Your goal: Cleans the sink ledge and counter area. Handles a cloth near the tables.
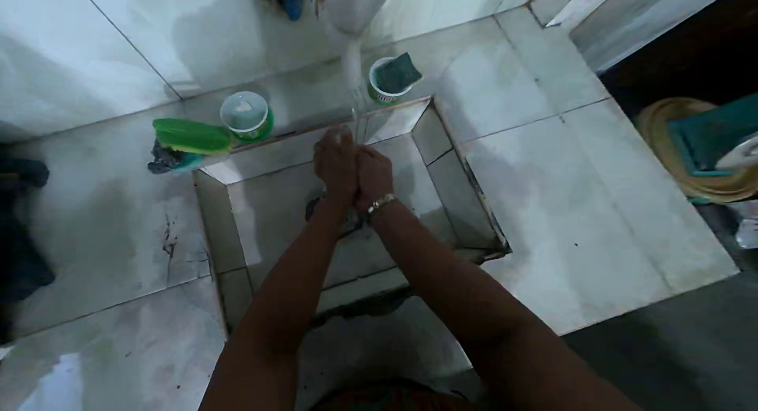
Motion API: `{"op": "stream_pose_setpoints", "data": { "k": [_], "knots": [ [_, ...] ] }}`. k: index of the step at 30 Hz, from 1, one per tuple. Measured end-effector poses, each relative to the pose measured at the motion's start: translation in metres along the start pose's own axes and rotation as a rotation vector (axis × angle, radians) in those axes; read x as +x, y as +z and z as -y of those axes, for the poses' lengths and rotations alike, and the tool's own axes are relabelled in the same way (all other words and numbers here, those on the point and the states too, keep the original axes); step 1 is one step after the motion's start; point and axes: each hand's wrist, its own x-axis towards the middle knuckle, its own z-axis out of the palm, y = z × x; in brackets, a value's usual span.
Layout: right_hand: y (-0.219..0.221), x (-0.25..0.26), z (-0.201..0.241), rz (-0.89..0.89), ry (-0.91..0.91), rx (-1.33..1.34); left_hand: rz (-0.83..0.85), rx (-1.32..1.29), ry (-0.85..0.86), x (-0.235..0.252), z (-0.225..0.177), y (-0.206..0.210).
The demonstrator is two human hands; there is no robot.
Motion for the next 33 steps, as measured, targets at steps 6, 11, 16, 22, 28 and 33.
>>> {"op": "stream_pose_setpoints", "data": {
  "k": [6,11,16,22,28,33],
  "knots": [
    [0.004,0.039,0.007,0.098,-0.118,-0.159,0.002,-0.776,-0.193,-0.031,-0.006,-0.007],
    [0.005,0.043,0.003,0.174,-0.125,-0.289,0.041,-0.769,-0.393,-0.030,-0.004,-0.014],
    [-0.030,0.092,-0.007,-0.004,0.058,-0.230,0.043,-0.719,-0.445,-0.009,0.031,-0.029],
    [-0.091,0.178,0.014,-0.168,-0.017,-0.308,-0.294,-0.771,-0.425,0.034,0.054,-0.073],
    [-0.067,0.214,0.028,-0.149,-0.005,-0.274,-0.382,-0.823,-0.429,0.067,0.057,-0.085],
    [-0.012,0.192,0.036,0.005,-0.076,-0.214,-0.327,-0.818,-0.428,0.089,0.056,-0.088]
  ]
}}
